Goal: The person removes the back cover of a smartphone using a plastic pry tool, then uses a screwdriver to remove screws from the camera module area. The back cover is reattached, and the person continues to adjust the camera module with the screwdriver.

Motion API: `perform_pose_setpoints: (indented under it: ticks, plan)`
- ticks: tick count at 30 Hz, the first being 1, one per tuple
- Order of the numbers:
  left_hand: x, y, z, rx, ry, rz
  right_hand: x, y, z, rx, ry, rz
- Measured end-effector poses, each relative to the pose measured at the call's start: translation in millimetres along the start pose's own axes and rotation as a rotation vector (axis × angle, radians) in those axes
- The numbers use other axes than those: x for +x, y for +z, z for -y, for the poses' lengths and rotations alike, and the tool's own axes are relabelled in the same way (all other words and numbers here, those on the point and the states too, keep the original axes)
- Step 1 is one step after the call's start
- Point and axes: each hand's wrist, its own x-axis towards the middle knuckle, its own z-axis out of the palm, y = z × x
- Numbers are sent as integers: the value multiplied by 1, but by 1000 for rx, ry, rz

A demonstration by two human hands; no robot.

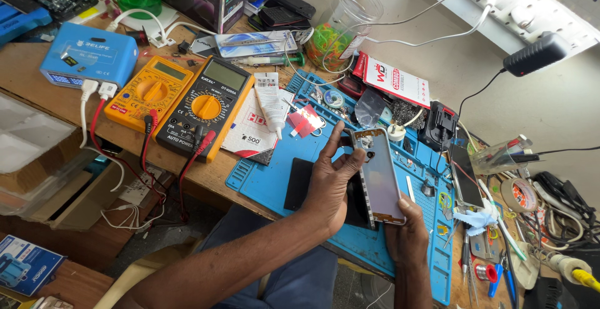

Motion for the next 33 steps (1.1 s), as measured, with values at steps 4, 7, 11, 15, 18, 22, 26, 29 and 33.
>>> perform_pose_setpoints:
  ticks: [4, 7, 11, 15, 18, 22, 26, 29, 33]
  plan:
    - [5, -11, -3, -147, -41, 79, -9, 41, 21, -411, 4, -65]
    - [9, -21, -4, -186, -48, 124, -18, 75, 35, -1012, -346, 54]
    - [11, -29, -6, -145, -75, 181, -21, 111, 38, -1158, -311, -52]
    - [9, -28, -6, -115, -87, 243, -17, 119, 41, -1171, -395, -66]
    - [6, -26, -8, -163, -96, 295, -17, 119, 43, -1192, -444, -75]
    - [4, -24, -10, -187, -97, 343, -20, 121, 47, -1263, -418, -68]
    - [3, -25, -11, -143, -139, 334, -21, 121, 53, -1351, -391, -77]
    - [0, -26, -12, -136, -136, 355, -19, 121, 57, -1402, -332, -64]
    - [-1, -24, -14, -127, -160, 354, -21, 122, 63, -1399, -306, -44]
